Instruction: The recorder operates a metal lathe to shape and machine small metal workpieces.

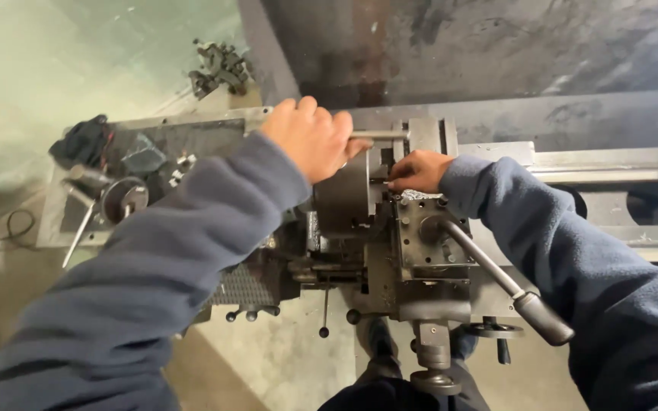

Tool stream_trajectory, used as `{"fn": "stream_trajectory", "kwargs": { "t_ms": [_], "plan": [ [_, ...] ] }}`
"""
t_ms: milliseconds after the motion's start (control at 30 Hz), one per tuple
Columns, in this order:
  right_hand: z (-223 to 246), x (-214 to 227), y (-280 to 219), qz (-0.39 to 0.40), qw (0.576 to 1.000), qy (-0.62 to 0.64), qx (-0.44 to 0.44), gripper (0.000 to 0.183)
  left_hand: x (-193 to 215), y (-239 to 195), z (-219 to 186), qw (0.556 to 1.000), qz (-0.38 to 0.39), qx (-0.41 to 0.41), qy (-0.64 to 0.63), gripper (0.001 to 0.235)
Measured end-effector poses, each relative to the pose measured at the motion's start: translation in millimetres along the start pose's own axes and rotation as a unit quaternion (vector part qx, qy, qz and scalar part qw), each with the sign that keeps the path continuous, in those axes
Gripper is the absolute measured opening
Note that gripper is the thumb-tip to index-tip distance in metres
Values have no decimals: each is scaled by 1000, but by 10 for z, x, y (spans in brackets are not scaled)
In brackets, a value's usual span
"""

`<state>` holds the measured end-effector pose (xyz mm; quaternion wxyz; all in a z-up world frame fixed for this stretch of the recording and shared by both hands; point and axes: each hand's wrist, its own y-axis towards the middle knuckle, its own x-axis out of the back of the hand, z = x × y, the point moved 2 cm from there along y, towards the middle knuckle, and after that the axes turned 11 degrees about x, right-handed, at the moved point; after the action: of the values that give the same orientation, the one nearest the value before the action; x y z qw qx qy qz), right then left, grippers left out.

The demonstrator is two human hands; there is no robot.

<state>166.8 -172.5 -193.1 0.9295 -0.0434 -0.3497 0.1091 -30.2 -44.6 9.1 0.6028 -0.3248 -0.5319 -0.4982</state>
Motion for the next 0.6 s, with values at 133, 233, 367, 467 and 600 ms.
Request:
{"fn": "stream_trajectory", "kwargs": {
  "t_ms": [133,233,367,467,600],
  "plan": [
    [-124,-58,41,-1,1000,13,5,34,-223,251,-17,989,101,104,-14,24],
    [-163,-18,114,-29,998,-36,39,34,-364,526,558,926,356,57,114,25],
    [-37,-15,81,-30,999,-20,-2,33,475,-28,495,941,203,252,96,25],
    [-114,-48,111,-77,995,-21,53,33,585,-100,380,985,-77,-42,146,49],
    [-111,-43,115,-77,996,-15,47,30,1173,-131,-143,908,391,128,-84,97]
  ]
}}
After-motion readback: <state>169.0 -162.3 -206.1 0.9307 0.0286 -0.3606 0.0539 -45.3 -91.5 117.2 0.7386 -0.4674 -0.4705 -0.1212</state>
